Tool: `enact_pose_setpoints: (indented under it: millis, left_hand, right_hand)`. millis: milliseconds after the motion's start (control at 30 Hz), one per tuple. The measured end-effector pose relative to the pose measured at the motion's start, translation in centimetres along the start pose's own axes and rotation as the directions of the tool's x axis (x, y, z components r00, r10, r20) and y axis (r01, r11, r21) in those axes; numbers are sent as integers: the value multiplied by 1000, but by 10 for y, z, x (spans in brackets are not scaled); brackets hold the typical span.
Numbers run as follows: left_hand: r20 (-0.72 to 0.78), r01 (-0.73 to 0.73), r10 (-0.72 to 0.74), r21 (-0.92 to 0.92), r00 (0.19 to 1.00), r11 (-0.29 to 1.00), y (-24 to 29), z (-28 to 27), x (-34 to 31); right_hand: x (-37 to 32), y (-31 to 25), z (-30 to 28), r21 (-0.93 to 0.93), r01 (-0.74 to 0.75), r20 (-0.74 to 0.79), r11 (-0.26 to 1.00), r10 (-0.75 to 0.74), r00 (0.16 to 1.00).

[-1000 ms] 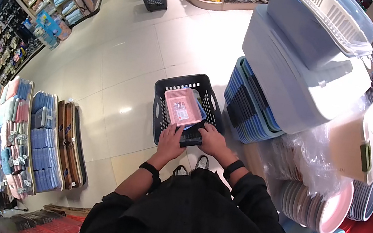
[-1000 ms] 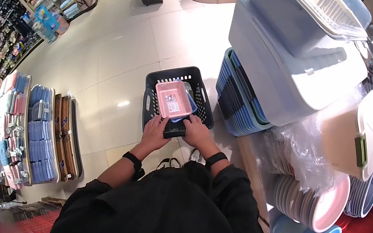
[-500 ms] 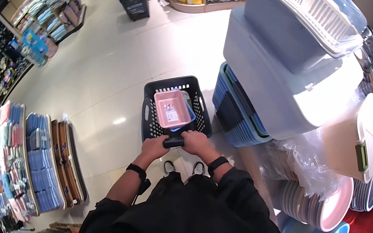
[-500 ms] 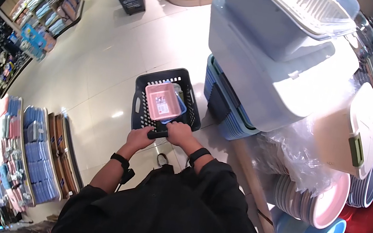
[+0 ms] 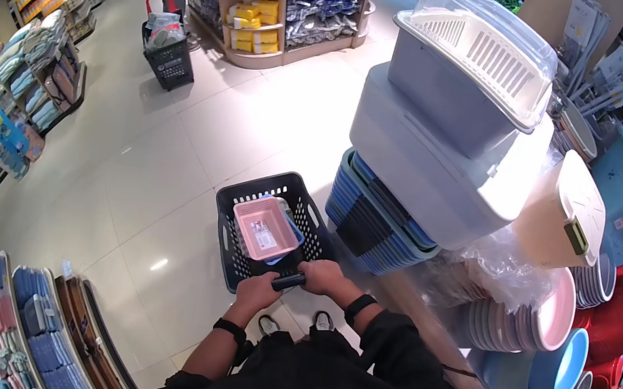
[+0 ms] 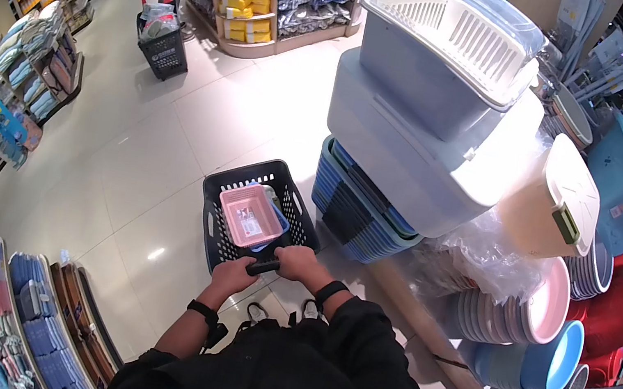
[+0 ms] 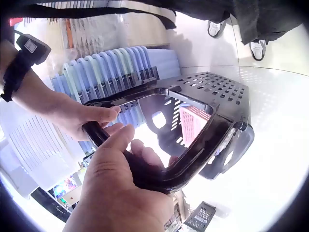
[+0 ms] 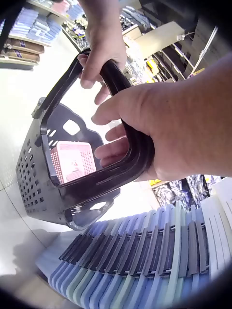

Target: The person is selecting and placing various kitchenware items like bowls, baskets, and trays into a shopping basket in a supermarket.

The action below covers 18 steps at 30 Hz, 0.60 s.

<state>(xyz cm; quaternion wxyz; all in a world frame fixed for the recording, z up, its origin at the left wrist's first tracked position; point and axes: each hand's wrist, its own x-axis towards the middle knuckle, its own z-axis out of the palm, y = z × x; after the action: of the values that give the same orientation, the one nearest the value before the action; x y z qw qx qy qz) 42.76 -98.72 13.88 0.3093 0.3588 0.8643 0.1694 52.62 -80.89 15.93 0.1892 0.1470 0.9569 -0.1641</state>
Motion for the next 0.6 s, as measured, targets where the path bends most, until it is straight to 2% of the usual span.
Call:
enact_pose_setpoints:
  millis: [67, 167, 300, 367, 400, 433, 500, 567, 600]
  left_hand:
    - [23, 3, -3, -13, 1000, 1000, -6, -6, 4]
    - [-8, -32, 32, -4, 999, 999, -10, -16, 11]
    - [8, -52, 52, -10, 999, 999, -22, -19, 31]
    - [-19, -68, 68, -14, 998, 998, -29, -18, 40]
    - [-9, -60, 60, -9, 998, 998, -27, -25, 42]
    - [-15, -90, 90, -5, 996, 996, -32, -26, 46]
    - [-61, -120, 120, -4, 991, 993, -37, -29, 52]
    - [-30, -111, 112, 17, 993, 994, -36, -41, 60]
    - [-11, -118, 119, 32, 993, 992, -37, -44, 65]
  right_hand:
    - [4, -7, -3, 4, 5, -13, 1000, -4, 1000]
    - [15, -16, -11, -41, -111, 87, 993, 114, 990]
    - [25, -15, -7, -13, -149, 82, 989, 149, 985]
    - [32, -7, 12, 16, -48, -262, 999, 50, 964]
    - [35, -14, 2, 41, -134, -129, 990, 138, 982]
    - [38, -19, -11, 9, -161, -5, 987, 161, 987]
    - [47, -21, -17, 10, -176, 51, 984, 175, 983]
    - [54, -13, -4, 32, -124, 9, 992, 124, 992]
    - [54, -15, -5, 35, -53, -207, 998, 59, 976]
